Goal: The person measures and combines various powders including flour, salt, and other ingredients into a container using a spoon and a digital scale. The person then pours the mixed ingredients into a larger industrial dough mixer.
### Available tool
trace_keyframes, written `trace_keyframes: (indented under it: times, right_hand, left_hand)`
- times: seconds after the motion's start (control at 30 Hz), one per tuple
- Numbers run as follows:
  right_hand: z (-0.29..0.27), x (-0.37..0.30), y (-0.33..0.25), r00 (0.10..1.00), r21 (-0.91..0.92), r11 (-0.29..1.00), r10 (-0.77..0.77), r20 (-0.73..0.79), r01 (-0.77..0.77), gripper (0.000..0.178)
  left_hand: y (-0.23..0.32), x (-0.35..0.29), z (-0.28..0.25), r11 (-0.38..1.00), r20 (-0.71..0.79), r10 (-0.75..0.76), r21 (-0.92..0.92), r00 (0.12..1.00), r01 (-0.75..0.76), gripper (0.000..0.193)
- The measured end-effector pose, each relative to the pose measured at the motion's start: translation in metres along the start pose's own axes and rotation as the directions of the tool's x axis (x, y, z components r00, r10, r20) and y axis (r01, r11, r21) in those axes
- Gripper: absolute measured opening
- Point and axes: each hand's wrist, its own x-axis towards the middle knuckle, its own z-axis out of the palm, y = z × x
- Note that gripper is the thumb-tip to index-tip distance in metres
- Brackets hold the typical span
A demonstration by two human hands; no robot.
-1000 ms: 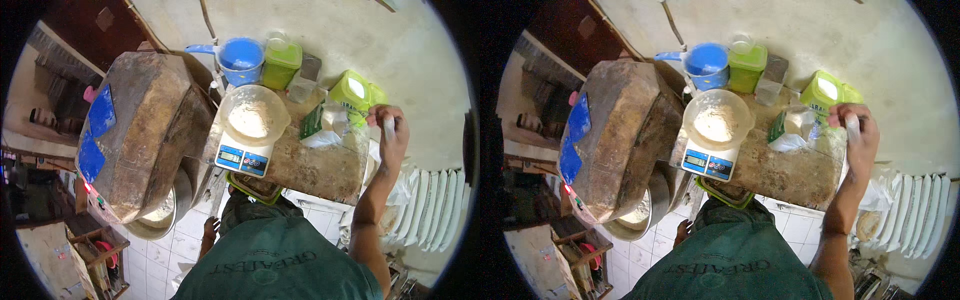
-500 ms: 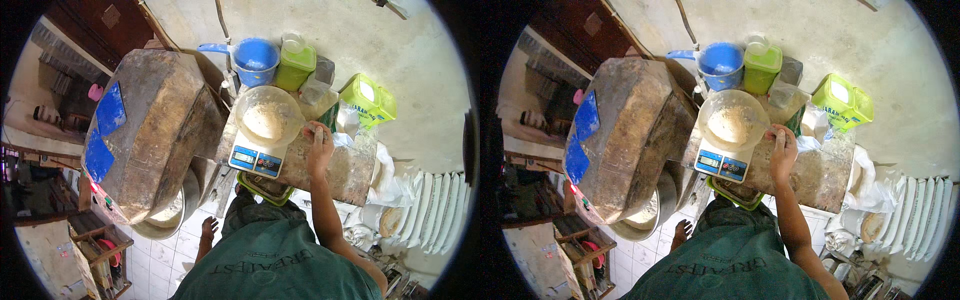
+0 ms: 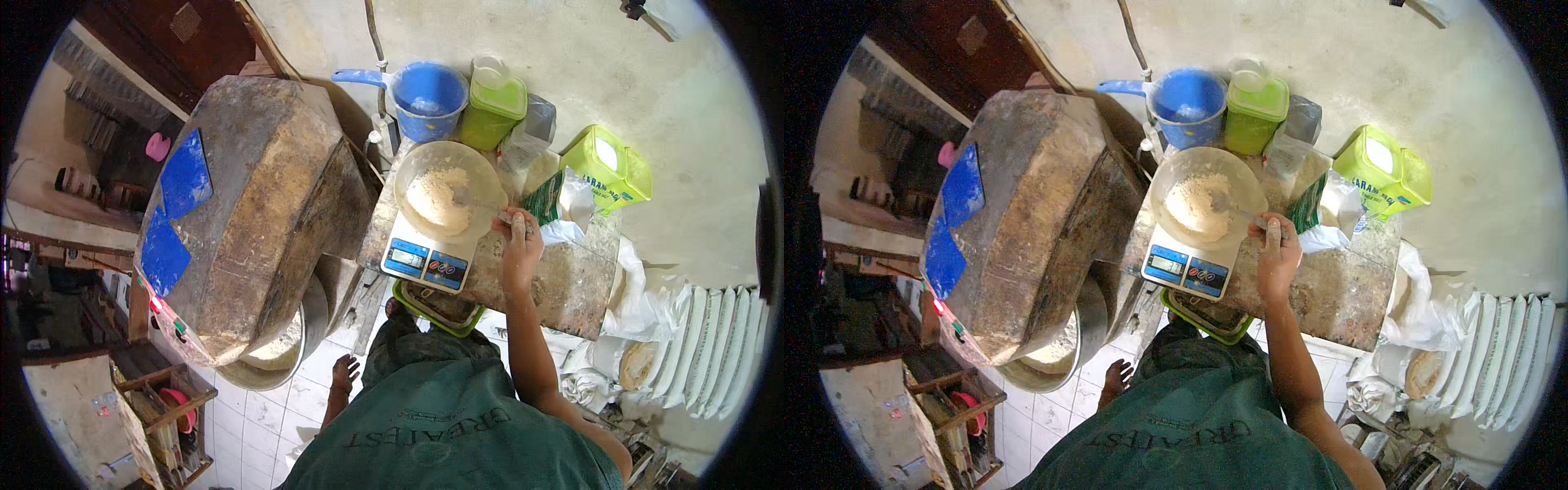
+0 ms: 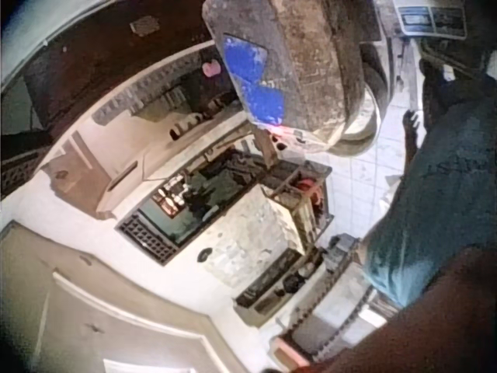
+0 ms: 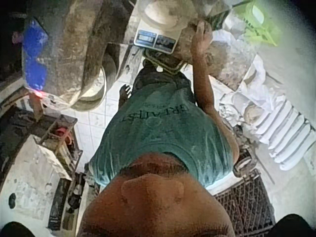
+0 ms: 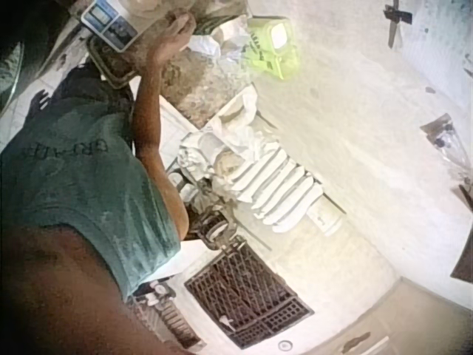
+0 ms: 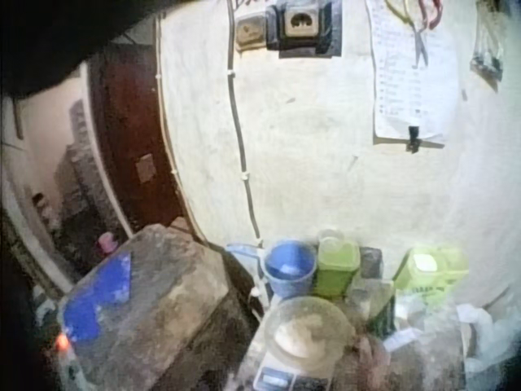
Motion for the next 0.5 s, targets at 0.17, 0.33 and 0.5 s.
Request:
trace_keyframes:
  times: [0.17,0.33,0.5]
  right_hand:
    - [-0.003,-0.004,0.004,0.999,0.032,0.999,0.042,0.020,-0.043,0.024]
    - [-0.007,-0.009,-0.015,0.989,0.272,0.951,0.146,0.019,-0.146,0.021]
    - [-0.024,-0.015,-0.064,0.998,0.339,0.939,0.066,-0.018,-0.056,0.019]
  left_hand:
    - [-0.001,0.001,0.000,1.000,-0.013,-0.001,0.010,1.000,0.001,0.042]
    - [-0.005,0.004,0.001,0.999,-0.019,0.006,0.032,1.000,-0.005,0.040]
    - [-0.005,0.008,0.008,0.999,0.040,0.015,0.047,0.999,-0.017,0.039]
